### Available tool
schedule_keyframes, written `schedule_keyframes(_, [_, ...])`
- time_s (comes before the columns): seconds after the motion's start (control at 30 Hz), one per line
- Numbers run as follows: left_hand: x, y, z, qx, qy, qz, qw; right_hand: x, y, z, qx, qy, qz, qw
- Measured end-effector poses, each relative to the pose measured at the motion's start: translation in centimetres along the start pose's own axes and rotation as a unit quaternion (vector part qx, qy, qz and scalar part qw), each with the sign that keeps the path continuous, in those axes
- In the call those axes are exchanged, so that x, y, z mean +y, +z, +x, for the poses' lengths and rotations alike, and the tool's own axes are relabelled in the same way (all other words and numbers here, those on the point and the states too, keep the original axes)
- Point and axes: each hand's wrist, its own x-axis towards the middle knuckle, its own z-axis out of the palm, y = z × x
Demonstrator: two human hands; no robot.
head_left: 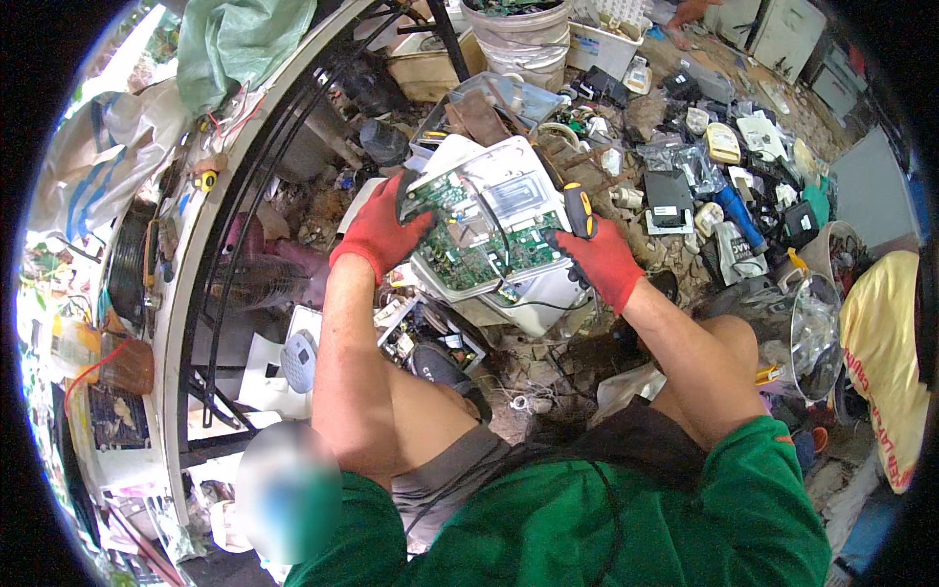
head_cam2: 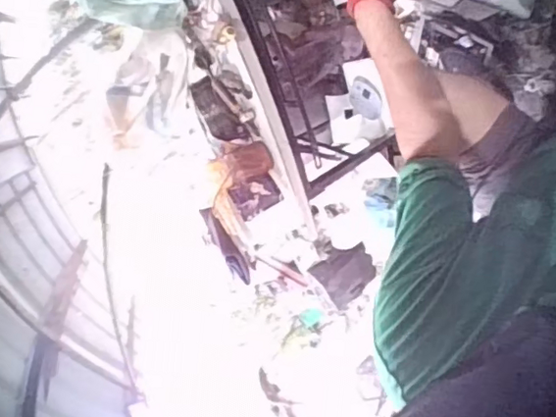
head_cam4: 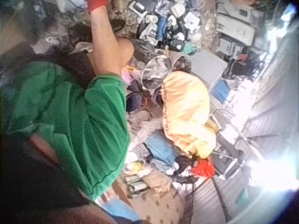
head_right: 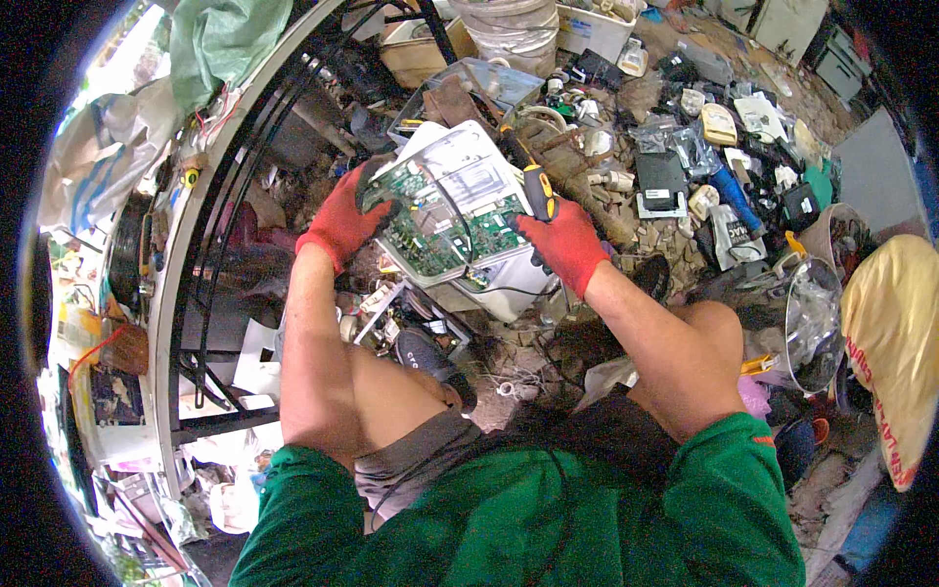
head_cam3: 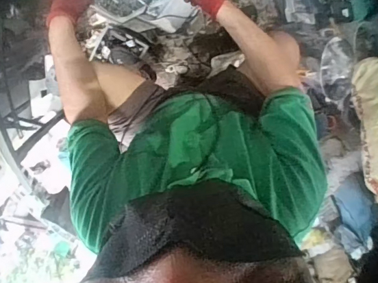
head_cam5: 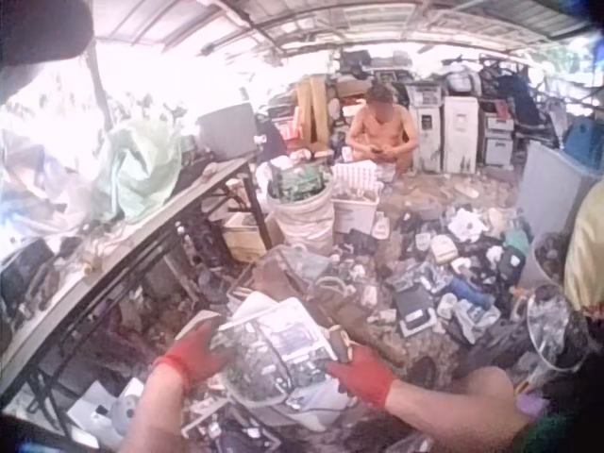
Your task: The person uses a screwdriver and pliers to remove screws from a white plastic device housing and pry it open to reveal an internal circuit board.
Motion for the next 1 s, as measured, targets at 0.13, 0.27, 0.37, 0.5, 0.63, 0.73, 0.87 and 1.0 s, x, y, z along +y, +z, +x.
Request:
schedule_keyframes(0.13, [-5.0, 2.4, 0.8, 0.001, 0.022, -0.093, 0.995, -0.6, 0.4, 0.4, 0.034, 0.028, -0.004, 0.999])
schedule_keyframes(0.27, [-8.1, 4.2, 2.6, -0.005, -0.033, -0.121, 0.992, 0.2, 0.0, 1.6, 0.087, -0.066, -0.07, 0.992])
schedule_keyframes(0.37, [-7.3, 5.0, 2.9, -0.016, -0.062, -0.134, 0.989, -0.6, -1.2, 1.4, 0.053, -0.003, 0.003, 0.999])
schedule_keyframes(0.5, [-9.2, 4.9, 2.7, -0.002, 0.008, -0.153, 0.988, -2.3, -0.4, 1.4, 0.059, 0.006, -0.069, 0.996])
schedule_keyframes(0.63, [-8.2, 4.8, 2.4, -0.024, -0.04, -0.186, 0.981, -1.9, -1.3, 2.0, 0.091, -0.06, -0.014, 0.994])
schedule_keyframes(0.73, [-7.6, 4.0, 1.8, -0.051, -0.055, -0.199, 0.977, -4.2, -1.8, 1.1, 0.068, -0.033, 0.104, 0.992])
schedule_keyframes(0.87, [-8.8, 3.3, 1.5, -0.043, 0.007, -0.215, 0.976, -5.3, -3.3, 1.2, -0.055, -0.098, 0.215, 0.97])
schedule_keyframes(1.0, [-4.7, 1.9, 1.6, -0.035, 0.016, -0.178, 0.983, -9.9, -4.4, 0.4, -0.023, -0.222, 0.158, 0.962])
